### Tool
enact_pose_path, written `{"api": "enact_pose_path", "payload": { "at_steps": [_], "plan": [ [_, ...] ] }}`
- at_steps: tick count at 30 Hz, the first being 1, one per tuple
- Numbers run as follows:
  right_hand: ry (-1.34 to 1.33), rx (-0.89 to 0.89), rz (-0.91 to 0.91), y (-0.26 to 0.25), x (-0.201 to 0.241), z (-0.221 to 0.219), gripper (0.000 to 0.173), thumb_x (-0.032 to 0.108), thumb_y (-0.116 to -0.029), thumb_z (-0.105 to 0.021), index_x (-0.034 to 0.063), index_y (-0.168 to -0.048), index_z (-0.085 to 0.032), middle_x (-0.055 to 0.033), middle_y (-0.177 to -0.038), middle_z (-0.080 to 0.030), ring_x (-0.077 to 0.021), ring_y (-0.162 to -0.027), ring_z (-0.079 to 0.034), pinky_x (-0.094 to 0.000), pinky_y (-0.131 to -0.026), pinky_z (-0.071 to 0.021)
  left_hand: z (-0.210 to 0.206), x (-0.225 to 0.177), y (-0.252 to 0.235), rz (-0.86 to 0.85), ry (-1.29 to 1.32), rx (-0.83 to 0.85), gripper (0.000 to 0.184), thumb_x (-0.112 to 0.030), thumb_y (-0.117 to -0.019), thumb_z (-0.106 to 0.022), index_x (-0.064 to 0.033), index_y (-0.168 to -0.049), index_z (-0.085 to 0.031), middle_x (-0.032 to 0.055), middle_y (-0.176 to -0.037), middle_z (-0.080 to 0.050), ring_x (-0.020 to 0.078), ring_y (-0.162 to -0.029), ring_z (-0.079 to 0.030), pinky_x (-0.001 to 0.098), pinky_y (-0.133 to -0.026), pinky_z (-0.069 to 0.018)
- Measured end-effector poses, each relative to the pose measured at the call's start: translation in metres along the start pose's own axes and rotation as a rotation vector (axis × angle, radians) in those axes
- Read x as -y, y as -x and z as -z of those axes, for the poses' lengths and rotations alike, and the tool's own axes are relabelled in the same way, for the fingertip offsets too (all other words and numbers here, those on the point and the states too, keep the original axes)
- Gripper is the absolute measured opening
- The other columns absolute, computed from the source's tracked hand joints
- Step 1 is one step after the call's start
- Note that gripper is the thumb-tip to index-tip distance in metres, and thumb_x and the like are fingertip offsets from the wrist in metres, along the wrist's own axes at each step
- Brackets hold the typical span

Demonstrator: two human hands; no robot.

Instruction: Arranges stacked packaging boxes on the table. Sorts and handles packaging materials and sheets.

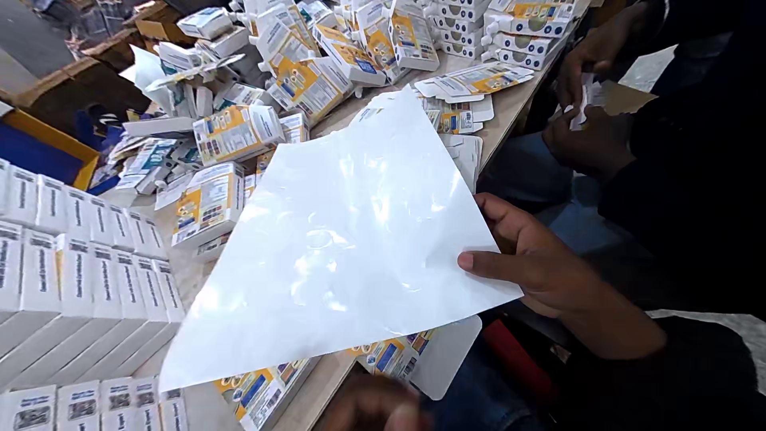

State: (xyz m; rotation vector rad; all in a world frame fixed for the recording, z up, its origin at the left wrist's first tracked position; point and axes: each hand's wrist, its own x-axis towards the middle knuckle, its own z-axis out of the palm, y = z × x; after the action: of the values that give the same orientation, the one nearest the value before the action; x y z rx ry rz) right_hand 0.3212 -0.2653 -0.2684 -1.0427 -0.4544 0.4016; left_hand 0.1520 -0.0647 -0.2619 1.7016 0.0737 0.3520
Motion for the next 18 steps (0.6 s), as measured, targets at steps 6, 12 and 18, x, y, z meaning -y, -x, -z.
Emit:
{"api": "enact_pose_path", "payload": {
  "at_steps": [6, 12, 18],
  "plan": [
    [0.132, 0.102, 0.08, 0.01, -0.004, -0.001, 0.049, -0.013, -0.0882, -0.063, 0.0049, -0.132, -0.05, -0.0126, -0.104, -0.07, -0.017, -0.079, -0.073, -0.0276, -0.063, -0.0634, -0.04, 0.011, -0.016, 0.287, 0.55, -0.204, 0.011, -0.004, -0.106, -0.049, 0.0017, -0.106, -0.058, 0.0185, -0.086, -0.075, 0.0248, -0.073, -0.076, 0.0336, -0.065, -0.0644],
    [0.199, 0.002, 0.073, 0.002, -0.006, -0.009, 0.053, -0.013, -0.0863, -0.068, 0.0033, -0.133, -0.049, -0.0108, -0.108, -0.072, -0.0174, -0.084, -0.075, -0.028, -0.069, -0.0651, -0.037, 0.022, -0.016, 0.207, 0.742, -0.141, 0.013, -0.011, -0.1041, -0.056, -0.0002, -0.111, -0.059, 0.0222, -0.093, -0.075, 0.0282, -0.079, -0.077, 0.0349, -0.071, -0.0647],
    [0.338, -0.088, 0.164, 0.0, -0.006, -0.009, 0.071, -0.011, -0.0842, -0.073, 0.006, -0.147, -0.045, -0.0089, -0.104, -0.073, -0.0173, -0.079, -0.075, -0.0279, -0.064, -0.0658, -0.034, 0.035, -0.014, 0.2, 0.877, -0.103, 0.017, -0.008, -0.1016, -0.06, 0.003, -0.115, -0.062, 0.0279, -0.1, -0.073, 0.0355, -0.087, -0.076, 0.0425, -0.079, -0.0638]
  ]
}}
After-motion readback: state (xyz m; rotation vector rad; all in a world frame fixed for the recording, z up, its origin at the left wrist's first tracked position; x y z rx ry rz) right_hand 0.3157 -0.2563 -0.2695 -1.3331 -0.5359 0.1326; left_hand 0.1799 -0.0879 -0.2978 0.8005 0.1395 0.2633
